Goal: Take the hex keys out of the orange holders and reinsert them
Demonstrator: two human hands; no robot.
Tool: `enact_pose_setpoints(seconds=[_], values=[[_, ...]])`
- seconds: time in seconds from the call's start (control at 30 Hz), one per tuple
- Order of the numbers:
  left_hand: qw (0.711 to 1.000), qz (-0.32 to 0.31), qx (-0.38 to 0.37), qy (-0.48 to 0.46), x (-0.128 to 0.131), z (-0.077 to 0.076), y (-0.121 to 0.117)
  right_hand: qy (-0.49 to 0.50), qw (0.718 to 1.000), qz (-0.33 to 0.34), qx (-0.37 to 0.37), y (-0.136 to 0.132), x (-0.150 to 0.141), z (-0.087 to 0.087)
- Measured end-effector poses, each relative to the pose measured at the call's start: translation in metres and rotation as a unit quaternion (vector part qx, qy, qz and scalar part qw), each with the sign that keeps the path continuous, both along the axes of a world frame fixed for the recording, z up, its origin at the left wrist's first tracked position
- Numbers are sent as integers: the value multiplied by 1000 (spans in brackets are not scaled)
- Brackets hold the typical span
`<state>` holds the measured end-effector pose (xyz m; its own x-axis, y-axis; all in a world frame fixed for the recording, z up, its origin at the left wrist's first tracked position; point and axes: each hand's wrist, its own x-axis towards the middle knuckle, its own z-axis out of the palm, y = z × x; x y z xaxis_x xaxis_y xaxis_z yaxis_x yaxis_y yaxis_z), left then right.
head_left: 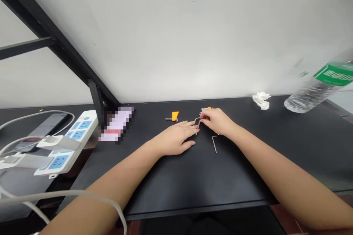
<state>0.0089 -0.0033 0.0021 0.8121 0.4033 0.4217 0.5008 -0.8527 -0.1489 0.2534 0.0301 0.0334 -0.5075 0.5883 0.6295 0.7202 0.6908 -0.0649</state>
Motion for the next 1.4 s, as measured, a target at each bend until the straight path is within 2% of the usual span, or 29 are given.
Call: enact_pose_setpoints(seconds=[0.33, 0.5, 0.67, 0.8, 0.9, 1.0, 1.13, 1.2, 1.27, 1.4], values=[[999, -27, 18, -19, 0, -3, 1, -54, 997, -14, 46, 10, -4, -12], [999, -27, 9, -15, -1, -2, 0, -69, 994, -31, 79, 11, -5, -13], [999, -38, 15, -22, -1, -4, 1, -131, 987, -31, 93, 9, -12, -13], [998, -45, 22, -25, 0, -5, 2, -126, 987, -53, 89, 3, -16, -10], [998, -37, 26, -32, 0, -5, 3, -99, 986, -101, 88, -13, -8, 1], [999, -22, 28, -34, -1, -5, 3, -119, 978, -169, 35, -35, 9, 16], [999, -20, 34, -35, -1, -5, 3, -181, 955, -202, -120, -48, 23, 25], [998, -25, 44, -48, -1, -5, 4, -190, 952, -200, -132, -44, 21, 23], [996, -19, 56, -68, -1, -4, 5, -189, 955, -198, -114, -38, 13, 18], [994, 27, 67, -82, 0, -3, 7, -153, 964, -192, -101, -27, -8, 9]])
